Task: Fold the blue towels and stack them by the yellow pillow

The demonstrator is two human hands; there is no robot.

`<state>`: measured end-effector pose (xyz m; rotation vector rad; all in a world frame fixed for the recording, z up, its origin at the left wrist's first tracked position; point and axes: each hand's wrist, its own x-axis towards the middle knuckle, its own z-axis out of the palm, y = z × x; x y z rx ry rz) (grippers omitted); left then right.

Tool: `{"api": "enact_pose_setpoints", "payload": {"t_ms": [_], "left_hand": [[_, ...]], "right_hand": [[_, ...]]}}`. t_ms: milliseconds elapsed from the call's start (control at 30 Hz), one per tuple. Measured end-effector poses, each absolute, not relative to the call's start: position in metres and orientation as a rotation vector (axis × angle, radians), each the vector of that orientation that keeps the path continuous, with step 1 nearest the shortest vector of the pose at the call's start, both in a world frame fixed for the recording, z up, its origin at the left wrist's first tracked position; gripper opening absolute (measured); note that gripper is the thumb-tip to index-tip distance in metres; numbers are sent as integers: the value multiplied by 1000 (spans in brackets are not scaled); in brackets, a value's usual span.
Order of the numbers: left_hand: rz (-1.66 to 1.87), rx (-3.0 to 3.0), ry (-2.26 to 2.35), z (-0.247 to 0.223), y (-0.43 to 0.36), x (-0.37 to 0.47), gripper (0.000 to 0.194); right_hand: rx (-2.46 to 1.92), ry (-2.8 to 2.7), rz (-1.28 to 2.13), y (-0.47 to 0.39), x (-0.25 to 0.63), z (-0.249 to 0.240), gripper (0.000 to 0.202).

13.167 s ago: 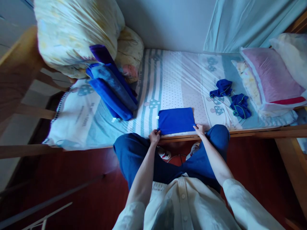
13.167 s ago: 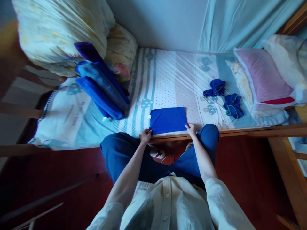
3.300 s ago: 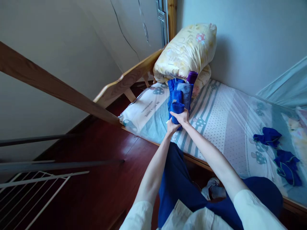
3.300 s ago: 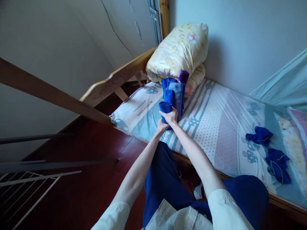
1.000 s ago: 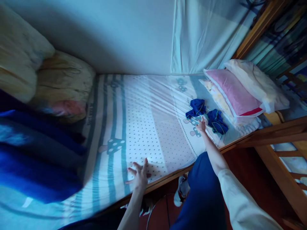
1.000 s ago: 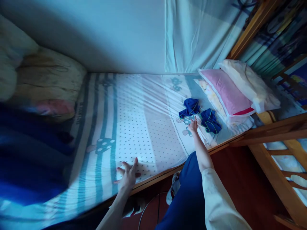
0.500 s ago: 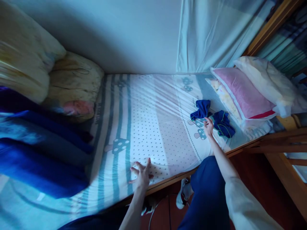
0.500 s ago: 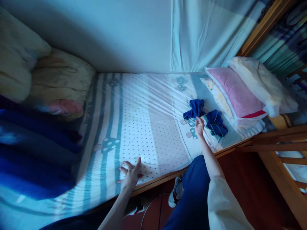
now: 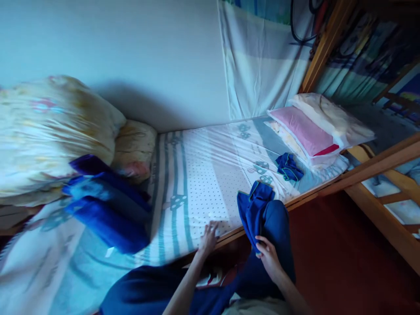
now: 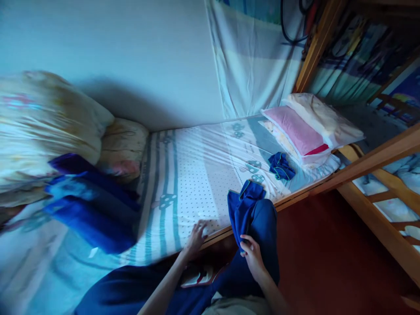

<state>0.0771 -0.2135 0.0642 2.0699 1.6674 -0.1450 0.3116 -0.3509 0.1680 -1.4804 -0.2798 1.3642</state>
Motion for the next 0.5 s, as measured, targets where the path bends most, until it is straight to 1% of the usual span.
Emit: {"api": "enact_pose_setpoints", "payload": {"t_ms": [100, 200, 267, 333, 433, 500], "left_hand": [[43, 2028, 1373, 98, -233, 97, 60], [283, 1963, 1099, 149, -236, 127, 56], [359, 1918, 867, 188, -232, 147, 53], [346, 1872, 610, 227, -227, 162, 52], [270, 1811, 343, 276, -219, 171, 49], [282, 1809, 306, 302, -212, 170, 46]], "right_hand": [[-1514, -495, 1421, -357, 310, 192, 19], [-1537, -938, 1405, -347, 319, 230, 5], [-1505, -1225, 1395, -337, 328, 258, 6], [-1451, -1413, 1404, -329, 338, 285, 10], [-1353, -1502, 1377, -319, 352, 313, 17], [-1310, -1476, 1355, -314, 360, 326, 22]]}}
